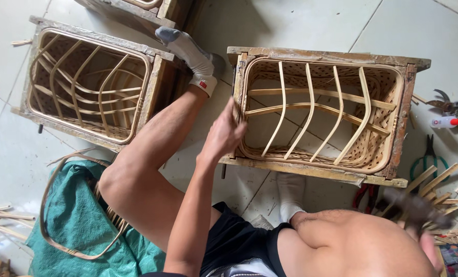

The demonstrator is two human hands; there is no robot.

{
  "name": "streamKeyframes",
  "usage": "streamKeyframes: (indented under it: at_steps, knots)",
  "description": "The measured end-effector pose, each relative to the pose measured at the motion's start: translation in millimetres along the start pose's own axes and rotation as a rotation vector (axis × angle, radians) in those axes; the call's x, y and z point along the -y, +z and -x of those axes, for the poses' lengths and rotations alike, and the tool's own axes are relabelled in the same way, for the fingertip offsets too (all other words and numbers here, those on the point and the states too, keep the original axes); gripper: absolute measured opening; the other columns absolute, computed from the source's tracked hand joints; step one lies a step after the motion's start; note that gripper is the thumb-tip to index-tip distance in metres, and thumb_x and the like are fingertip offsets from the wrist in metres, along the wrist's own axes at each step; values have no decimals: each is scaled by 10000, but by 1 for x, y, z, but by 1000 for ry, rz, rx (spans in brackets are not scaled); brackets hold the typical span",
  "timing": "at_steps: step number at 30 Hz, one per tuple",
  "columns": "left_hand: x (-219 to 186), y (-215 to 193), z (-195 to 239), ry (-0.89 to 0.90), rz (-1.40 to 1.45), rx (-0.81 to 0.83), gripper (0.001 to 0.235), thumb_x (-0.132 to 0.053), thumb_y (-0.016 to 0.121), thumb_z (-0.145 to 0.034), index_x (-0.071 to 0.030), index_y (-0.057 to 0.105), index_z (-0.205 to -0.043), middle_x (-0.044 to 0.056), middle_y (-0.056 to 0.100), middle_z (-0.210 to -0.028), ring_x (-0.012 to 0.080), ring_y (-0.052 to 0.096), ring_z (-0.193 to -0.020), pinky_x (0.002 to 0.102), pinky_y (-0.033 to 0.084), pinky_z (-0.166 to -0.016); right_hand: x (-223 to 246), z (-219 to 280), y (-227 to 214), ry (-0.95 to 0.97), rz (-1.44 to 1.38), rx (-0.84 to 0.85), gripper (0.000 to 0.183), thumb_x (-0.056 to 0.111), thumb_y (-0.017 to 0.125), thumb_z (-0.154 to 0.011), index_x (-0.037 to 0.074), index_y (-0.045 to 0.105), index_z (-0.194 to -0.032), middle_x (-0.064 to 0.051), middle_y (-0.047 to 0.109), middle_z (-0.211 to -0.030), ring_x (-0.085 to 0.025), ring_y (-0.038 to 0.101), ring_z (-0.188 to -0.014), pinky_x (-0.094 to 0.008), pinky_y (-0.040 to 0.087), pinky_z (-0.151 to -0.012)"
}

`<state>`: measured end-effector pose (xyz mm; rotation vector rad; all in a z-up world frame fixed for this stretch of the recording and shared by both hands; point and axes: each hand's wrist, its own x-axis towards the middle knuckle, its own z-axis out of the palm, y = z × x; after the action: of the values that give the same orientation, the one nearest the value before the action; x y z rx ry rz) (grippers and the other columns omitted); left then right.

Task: The person assembles a rectangular woven basket by fitting bamboo strips into a wooden frame. They use a hammer to secure the strips, pliers to adjust them, and apply glue to the joints. The person works on the basket while sitting on the floor.

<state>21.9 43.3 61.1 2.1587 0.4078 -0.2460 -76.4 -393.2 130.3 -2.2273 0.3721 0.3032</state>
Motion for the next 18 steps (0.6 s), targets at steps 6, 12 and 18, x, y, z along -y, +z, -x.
streamKeyframes:
  at_steps: [6, 12, 18]
  knots:
    - [-17, 30, -96, 36, 13, -342, 791, -293, 681, -916, 22, 292, -1529, 307, 597, -1331, 437, 614, -1197, 493, 480, -1015, 98, -122, 26, -216, -166, 189, 210, 182, 496, -1115, -3, 590, -1148, -39, 613, -727, -72, 503, -516, -257, 419, -438]
    - [-15, 45, -109, -161, -90, -291, 510, -199, 702, -874, -22, 470, -1293, 254, 674, -1180, 460, 660, -1058, 544, 516, -925, 175, -215, 113, -538, 107, 294, 275, 207, 473, -1137, -3, 626, -1227, -58, 637, -733, -125, 561, -468, -282, 448, -406]
    - [-20, 38, -108, -128, -105, -306, 520, -166, 704, -863, -4, 452, -1287, 266, 667, -1152, 454, 664, -1021, 545, 528, -878, 182, -235, 127, -577, 217, 353, 376, 277, 455, -1108, 30, 612, -1343, -69, 635, -657, -142, 592, -473, -296, 489, -429]
